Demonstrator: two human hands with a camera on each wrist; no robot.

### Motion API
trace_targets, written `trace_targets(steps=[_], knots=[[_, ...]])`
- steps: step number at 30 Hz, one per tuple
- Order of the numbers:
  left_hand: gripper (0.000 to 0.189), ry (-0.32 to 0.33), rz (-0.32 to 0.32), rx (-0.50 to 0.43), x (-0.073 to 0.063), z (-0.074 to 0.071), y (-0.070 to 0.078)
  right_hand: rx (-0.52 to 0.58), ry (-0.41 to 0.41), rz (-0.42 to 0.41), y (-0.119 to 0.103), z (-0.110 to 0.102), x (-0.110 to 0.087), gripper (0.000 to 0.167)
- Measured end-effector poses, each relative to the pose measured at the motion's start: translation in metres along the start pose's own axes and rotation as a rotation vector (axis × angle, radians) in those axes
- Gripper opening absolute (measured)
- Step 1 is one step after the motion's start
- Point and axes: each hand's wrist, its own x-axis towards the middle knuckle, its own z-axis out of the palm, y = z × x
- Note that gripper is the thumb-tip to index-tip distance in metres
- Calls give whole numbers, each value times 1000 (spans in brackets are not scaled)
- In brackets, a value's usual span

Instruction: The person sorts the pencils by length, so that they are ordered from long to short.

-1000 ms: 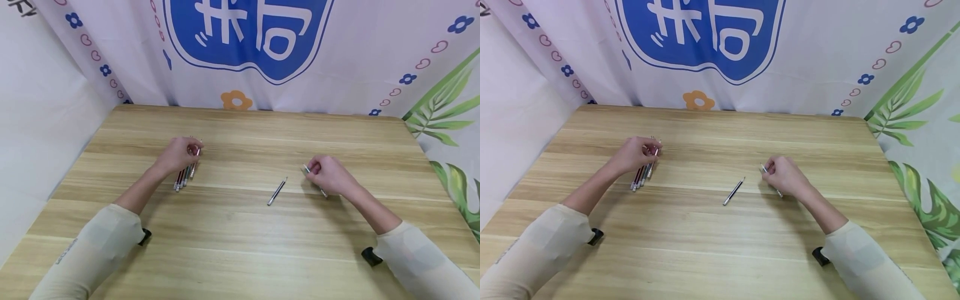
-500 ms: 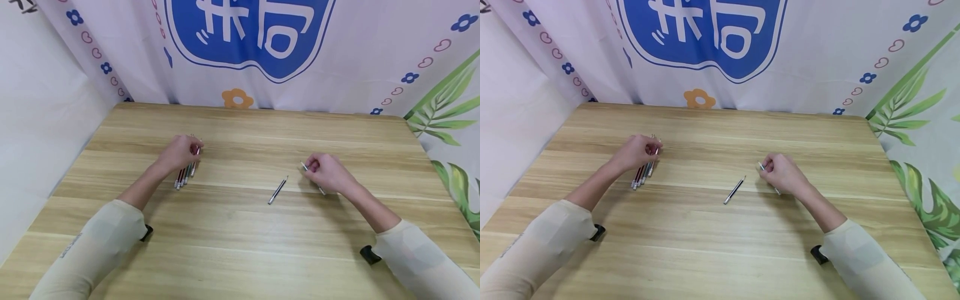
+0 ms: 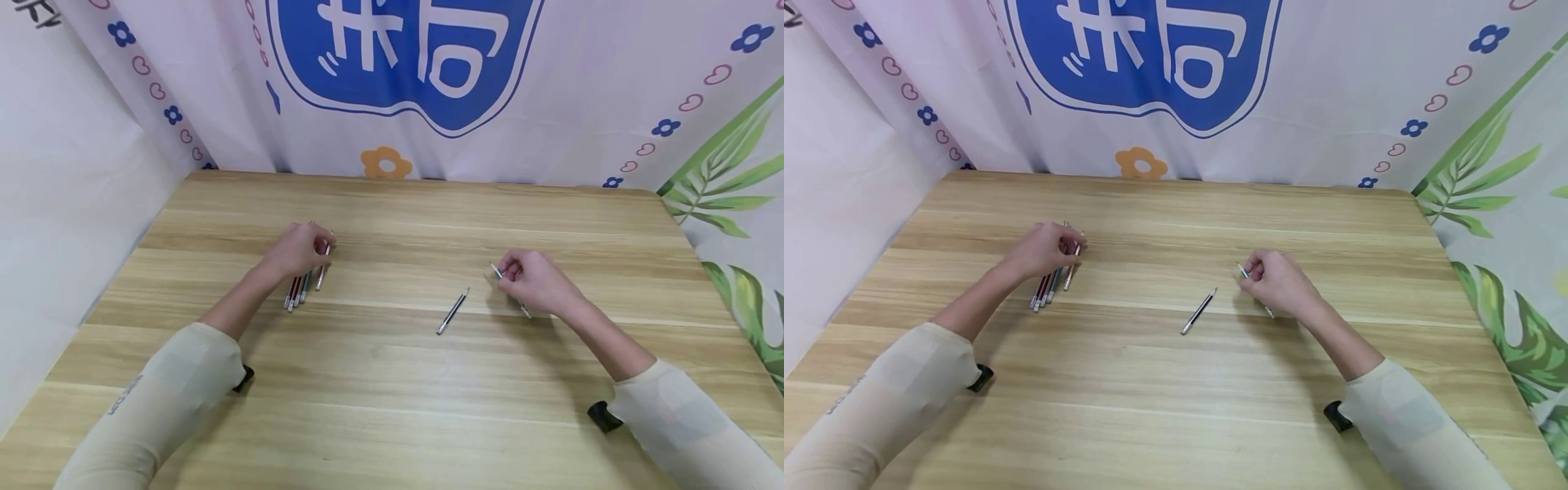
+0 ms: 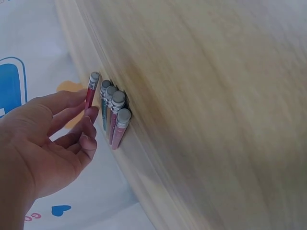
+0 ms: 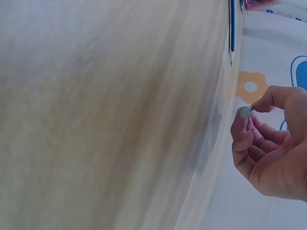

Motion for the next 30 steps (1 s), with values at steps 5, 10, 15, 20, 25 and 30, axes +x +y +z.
trace_targets(steps=[5,10,15,20,25,30], knots=[[33,-19,1,-4,1,0,-1,29,-6,3,-1,0,1,18],[32,-28,-2,3,2,0,-1,54,-3,-6,-2,2,3,20],[32,-34,9,13,3,-1,-2,72,11,-13,-3,5,6,21],[27,-42,24,33,4,-1,-4,99,20,-36,-6,9,10,20],[11,-51,42,50,5,-1,-6,124,26,-70,-8,13,14,20],[11,-56,39,51,3,-2,-7,155,19,-90,-11,17,19,19]])
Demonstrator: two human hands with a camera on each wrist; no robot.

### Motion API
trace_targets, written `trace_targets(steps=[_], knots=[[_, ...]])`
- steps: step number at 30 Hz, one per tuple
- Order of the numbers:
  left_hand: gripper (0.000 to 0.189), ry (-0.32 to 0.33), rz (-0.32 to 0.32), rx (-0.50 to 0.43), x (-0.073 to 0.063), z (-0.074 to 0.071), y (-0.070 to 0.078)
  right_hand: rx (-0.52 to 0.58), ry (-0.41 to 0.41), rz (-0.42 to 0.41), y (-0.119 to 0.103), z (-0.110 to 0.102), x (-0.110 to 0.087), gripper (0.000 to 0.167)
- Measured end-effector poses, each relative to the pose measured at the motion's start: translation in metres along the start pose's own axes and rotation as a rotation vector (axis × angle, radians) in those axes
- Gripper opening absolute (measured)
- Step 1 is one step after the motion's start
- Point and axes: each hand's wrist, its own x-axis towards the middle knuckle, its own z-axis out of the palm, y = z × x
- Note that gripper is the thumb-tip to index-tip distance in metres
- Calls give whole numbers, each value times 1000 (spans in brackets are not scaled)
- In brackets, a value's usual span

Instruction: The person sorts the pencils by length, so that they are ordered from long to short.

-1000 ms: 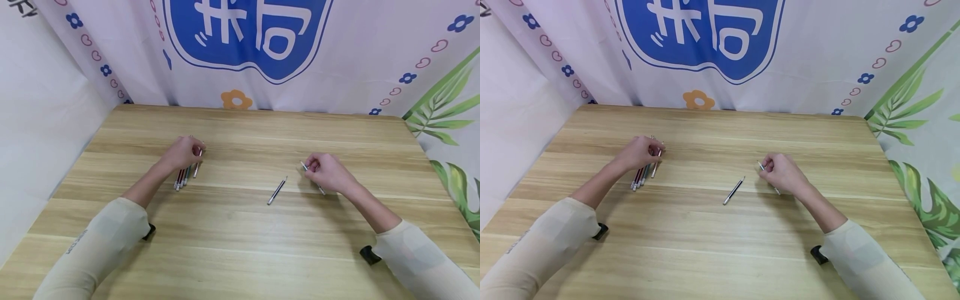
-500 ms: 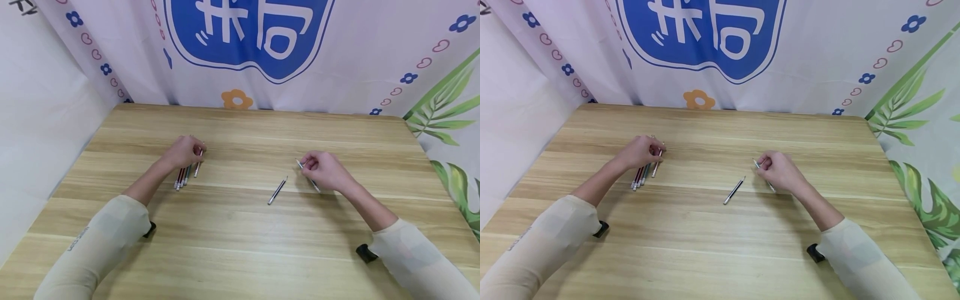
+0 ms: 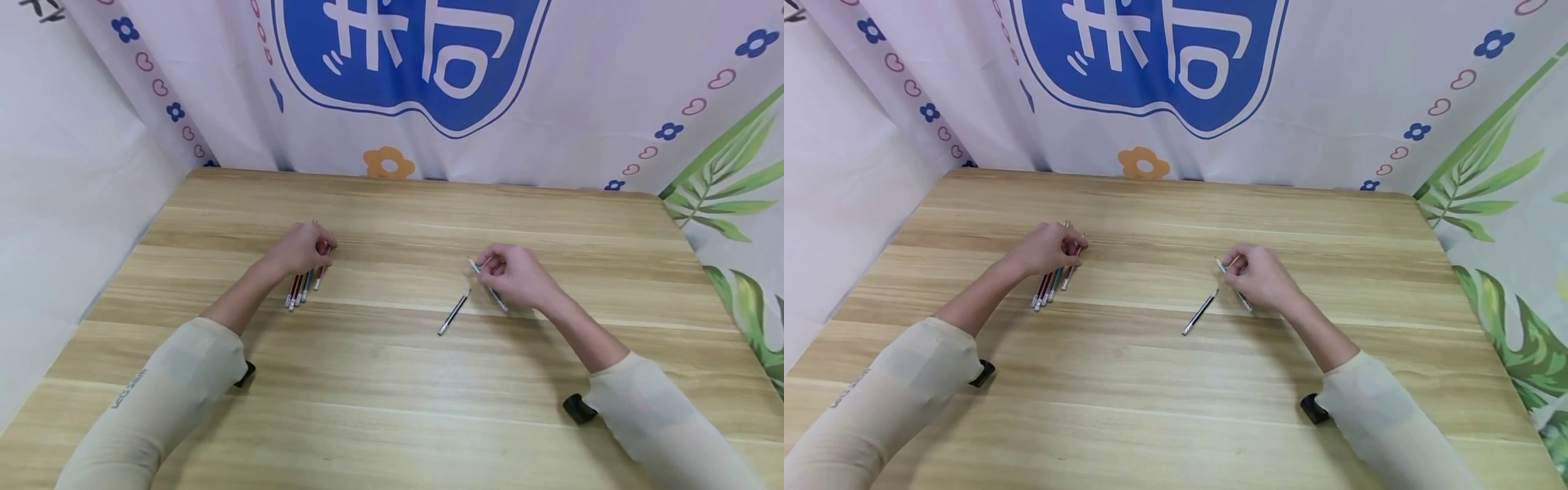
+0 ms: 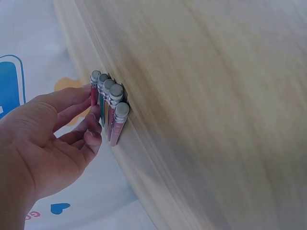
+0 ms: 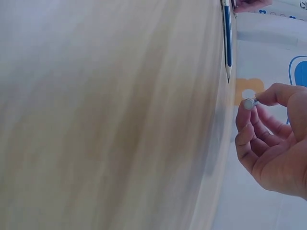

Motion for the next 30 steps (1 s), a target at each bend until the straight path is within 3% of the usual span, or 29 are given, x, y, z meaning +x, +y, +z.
trace_targets(steps=[9,18,24,30], knots=[[36,1,-7,-10,-2,-1,1,42,2,-32,-4,5,5,17],[35,-1,1,0,-2,-1,-1,45,-3,-64,-10,10,10,11],[19,4,37,33,-4,-2,-3,24,12,-88,-14,13,12,13],[31,-5,-1,20,-8,-3,-3,38,21,-91,-17,17,16,17]])
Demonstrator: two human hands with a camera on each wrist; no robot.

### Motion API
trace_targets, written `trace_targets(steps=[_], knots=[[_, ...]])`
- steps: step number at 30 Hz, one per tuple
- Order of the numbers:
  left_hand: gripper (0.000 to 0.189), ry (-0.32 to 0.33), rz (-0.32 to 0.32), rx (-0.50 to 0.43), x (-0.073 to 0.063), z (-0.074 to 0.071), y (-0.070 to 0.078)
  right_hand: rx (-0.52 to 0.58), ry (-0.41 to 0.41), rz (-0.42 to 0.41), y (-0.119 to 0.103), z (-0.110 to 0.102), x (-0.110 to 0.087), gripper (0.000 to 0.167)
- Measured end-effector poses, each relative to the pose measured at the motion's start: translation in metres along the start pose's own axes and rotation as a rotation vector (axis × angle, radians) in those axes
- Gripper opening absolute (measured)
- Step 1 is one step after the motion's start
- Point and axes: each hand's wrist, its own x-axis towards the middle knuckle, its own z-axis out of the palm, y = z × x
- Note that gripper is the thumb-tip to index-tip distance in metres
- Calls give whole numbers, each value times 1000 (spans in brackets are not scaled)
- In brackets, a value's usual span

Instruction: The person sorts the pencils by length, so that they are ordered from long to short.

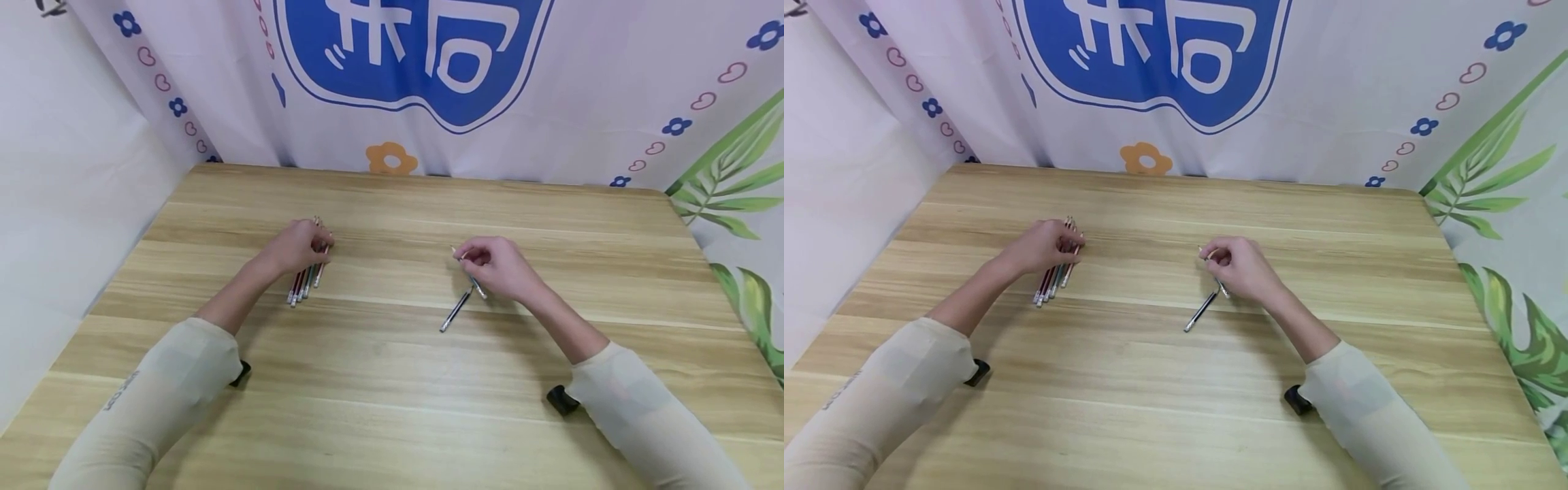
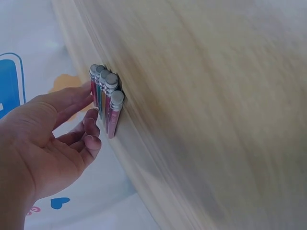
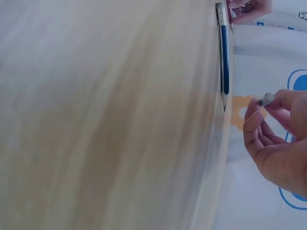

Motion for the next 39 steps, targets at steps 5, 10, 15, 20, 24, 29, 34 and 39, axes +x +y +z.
trace_targets(steps=[5,10,15,20,24,29,34,39], knots=[[34,-9,-7,4,-3,-2,-1,39,0,2,-3,2,2,21],[35,-17,-21,3,-4,-3,-4,55,-8,6,-4,2,3,21],[36,-28,-50,-29,-4,-2,-7,71,-12,15,-3,3,4,21],[35,-37,-62,-45,-5,-3,-8,75,-7,18,-4,4,5,22],[35,-40,-56,-44,-5,-4,-8,71,-3,8,-6,4,6,22],[35,-45,-55,-50,-7,-6,-7,71,-2,-8,-8,5,8,22],[36,-39,-51,-54,-8,-6,-7,85,-13,0,-8,6,11,23],[37,-34,-32,-52,-9,-5,-9,119,-24,1,-11,8,12,24]])
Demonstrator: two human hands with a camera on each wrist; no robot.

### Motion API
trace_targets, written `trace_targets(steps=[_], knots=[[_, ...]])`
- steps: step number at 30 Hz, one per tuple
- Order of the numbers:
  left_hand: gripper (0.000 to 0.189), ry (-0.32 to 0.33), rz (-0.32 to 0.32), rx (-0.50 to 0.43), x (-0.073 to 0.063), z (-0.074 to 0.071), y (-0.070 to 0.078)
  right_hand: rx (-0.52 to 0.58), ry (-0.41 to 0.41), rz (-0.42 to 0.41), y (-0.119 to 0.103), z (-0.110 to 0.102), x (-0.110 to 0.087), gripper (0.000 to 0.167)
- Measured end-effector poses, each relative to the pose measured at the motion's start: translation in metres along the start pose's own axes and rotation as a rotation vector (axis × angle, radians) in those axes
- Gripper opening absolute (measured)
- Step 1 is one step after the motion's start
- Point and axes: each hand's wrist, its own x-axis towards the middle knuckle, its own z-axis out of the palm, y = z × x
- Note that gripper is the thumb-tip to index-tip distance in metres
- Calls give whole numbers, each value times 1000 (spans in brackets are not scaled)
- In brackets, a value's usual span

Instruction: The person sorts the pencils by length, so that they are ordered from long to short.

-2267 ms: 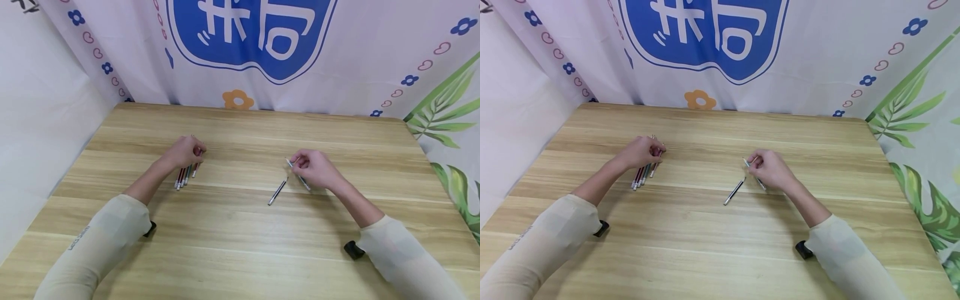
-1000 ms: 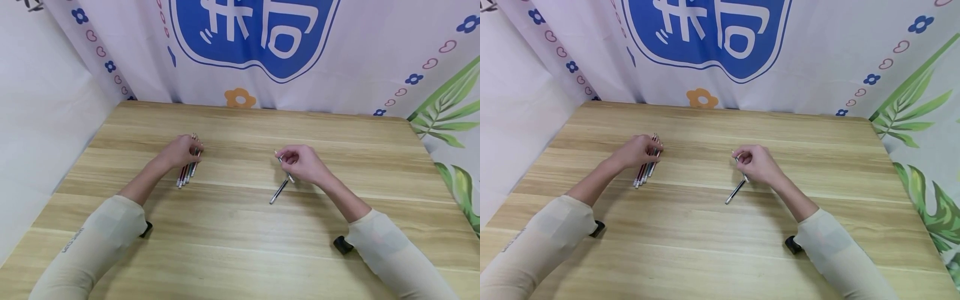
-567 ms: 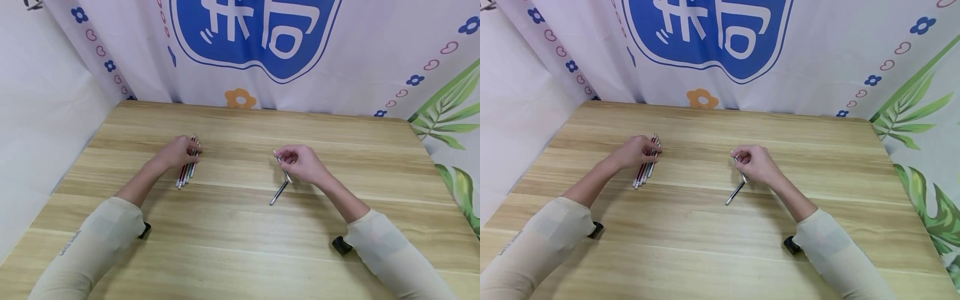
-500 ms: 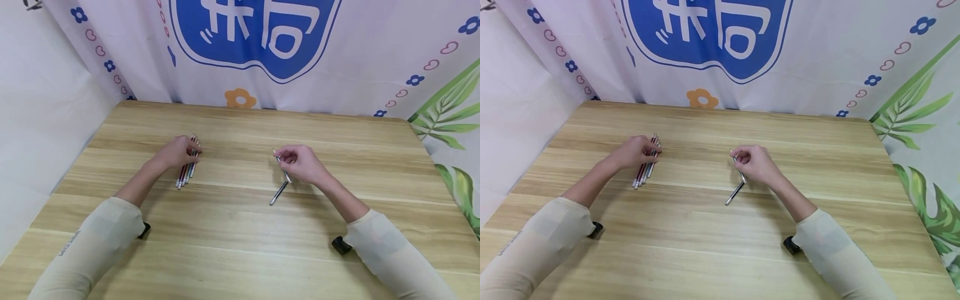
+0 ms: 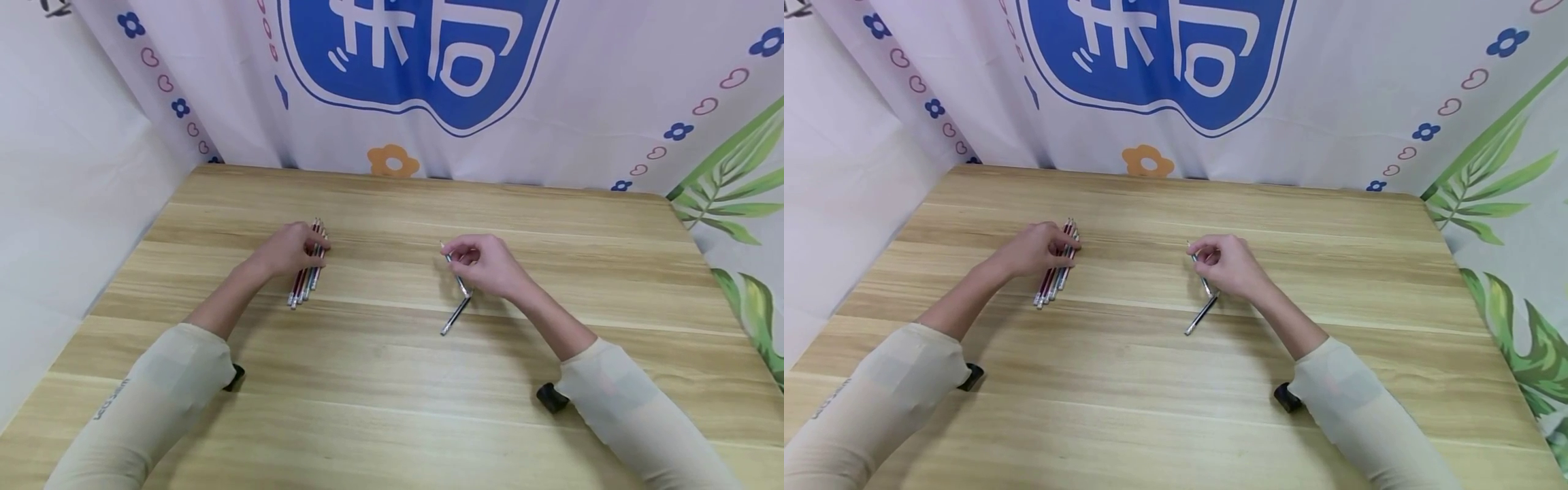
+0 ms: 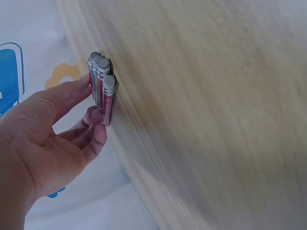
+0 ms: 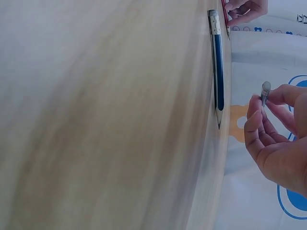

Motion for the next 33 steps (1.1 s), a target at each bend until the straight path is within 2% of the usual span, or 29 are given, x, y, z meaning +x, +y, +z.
trace_targets(steps=[11,19,33], knots=[[38,9,29,-23,-2,0,-5,5,-10,-30,-5,7,7,23],[39,27,37,-2,-4,-1,-6,3,-21,-64,-11,15,13,23],[41,32,56,25,-8,1,-8,10,-58,-64,-18,24,20,23]])
